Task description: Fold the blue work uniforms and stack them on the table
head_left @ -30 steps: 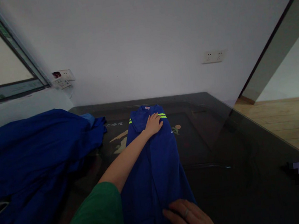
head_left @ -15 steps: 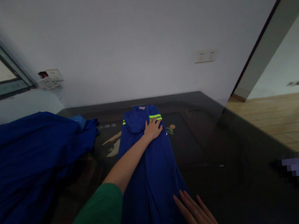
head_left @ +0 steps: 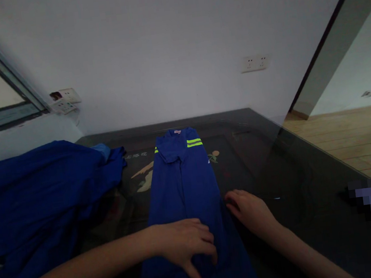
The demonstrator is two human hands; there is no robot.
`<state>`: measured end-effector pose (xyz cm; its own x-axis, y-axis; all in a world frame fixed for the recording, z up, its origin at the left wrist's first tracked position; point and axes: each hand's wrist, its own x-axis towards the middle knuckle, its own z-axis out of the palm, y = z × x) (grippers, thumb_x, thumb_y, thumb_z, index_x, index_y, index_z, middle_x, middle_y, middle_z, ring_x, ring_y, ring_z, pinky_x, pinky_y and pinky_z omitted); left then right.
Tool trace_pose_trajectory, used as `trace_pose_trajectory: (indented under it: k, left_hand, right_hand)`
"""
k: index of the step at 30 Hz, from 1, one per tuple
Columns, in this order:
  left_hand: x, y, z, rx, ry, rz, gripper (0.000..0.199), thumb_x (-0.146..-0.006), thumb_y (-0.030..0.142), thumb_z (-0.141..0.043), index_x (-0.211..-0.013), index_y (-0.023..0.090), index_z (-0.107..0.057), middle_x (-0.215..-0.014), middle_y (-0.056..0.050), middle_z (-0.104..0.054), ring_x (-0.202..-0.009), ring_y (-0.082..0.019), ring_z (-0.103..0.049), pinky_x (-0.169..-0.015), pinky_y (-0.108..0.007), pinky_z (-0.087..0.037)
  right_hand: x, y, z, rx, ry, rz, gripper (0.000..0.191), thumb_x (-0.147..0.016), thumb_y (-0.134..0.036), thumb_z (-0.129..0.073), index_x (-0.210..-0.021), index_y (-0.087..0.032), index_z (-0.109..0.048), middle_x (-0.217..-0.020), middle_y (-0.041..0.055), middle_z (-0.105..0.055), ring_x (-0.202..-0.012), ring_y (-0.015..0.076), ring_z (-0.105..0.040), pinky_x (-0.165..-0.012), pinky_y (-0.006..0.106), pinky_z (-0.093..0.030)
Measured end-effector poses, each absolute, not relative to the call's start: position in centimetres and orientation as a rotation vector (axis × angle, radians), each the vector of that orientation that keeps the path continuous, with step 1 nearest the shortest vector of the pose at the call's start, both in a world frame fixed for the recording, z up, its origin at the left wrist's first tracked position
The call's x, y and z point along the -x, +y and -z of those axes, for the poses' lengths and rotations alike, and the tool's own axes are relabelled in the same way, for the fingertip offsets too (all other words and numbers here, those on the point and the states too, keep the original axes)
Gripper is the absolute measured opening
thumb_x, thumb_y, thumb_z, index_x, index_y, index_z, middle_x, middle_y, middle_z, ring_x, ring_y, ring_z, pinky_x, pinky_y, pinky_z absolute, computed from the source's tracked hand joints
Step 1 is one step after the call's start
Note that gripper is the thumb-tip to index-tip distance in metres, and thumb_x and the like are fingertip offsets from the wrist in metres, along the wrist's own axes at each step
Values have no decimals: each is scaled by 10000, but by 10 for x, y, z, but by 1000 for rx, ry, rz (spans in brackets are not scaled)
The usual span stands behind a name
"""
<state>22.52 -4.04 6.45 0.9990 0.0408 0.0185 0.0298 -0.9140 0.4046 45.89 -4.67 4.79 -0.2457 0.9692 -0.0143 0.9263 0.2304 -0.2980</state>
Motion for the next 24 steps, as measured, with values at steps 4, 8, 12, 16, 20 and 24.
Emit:
trace_pose_trajectory:
  k: [4,8,12,16,20,24]
  left_hand:
    - [-216,-53,-58,-2715,83,-18,547,-666,600,-738,-1020,208,-599,-927,-28,-642,-857,-175,-570,-763,-279,-382]
    - [-213,-57,-58,-2699,102,-14,567,-691,595,-723,-1079,207,-585,-976,-41,-644,-912,-190,-567,-822,-297,-377]
    - [-209,-63,-55,-2720,100,-38,512,-754,552,-688,-1096,186,-579,-953,-47,-655,-911,-194,-574,-845,-306,-376]
    - [-206,-68,-51,-2716,127,-74,489,-781,531,-669,-1112,183,-570,-967,-50,-659,-922,-190,-577,-873,-310,-376]
    - [-210,-74,-51,-2748,249,-13,532,-753,588,-660,-1073,171,-578,-934,-58,-647,-893,-206,-575,-862,-336,-380]
    - [-214,-82,-56,-2775,361,55,409,-805,537,-623,-993,176,-586,-868,-40,-642,-844,-196,-576,-849,-340,-372]
  right_hand:
    - [-438,1,-46,1852,-2294,-343,135,-898,-233,-504,-959,-180,-612,-970,64,-666,-888,186,-631,-709,274,-408]
    - [-425,22,-38,1878,-2244,-281,172,-899,-344,-542,-912,-181,-595,-942,60,-675,-899,199,-631,-711,283,-380]
    - [-423,19,-39,1904,-2280,-281,193,-905,-362,-532,-882,-182,-600,-929,58,-687,-885,212,-637,-706,302,-366]
    - [-419,9,-40,1924,-2340,-251,229,-917,-372,-515,-869,-175,-621,-931,75,-697,-920,232,-636,-737,322,-371]
    - [-411,4,-38,1924,-2435,-57,239,-943,-298,-467,-949,-134,-641,-982,128,-697,-969,261,-628,-792,357,-366]
    - [-421,6,-37,1952,-2406,-158,225,-945,-250,-444,-908,-162,-647,-955,95,-709,-936,227,-642,-755,324,-350]
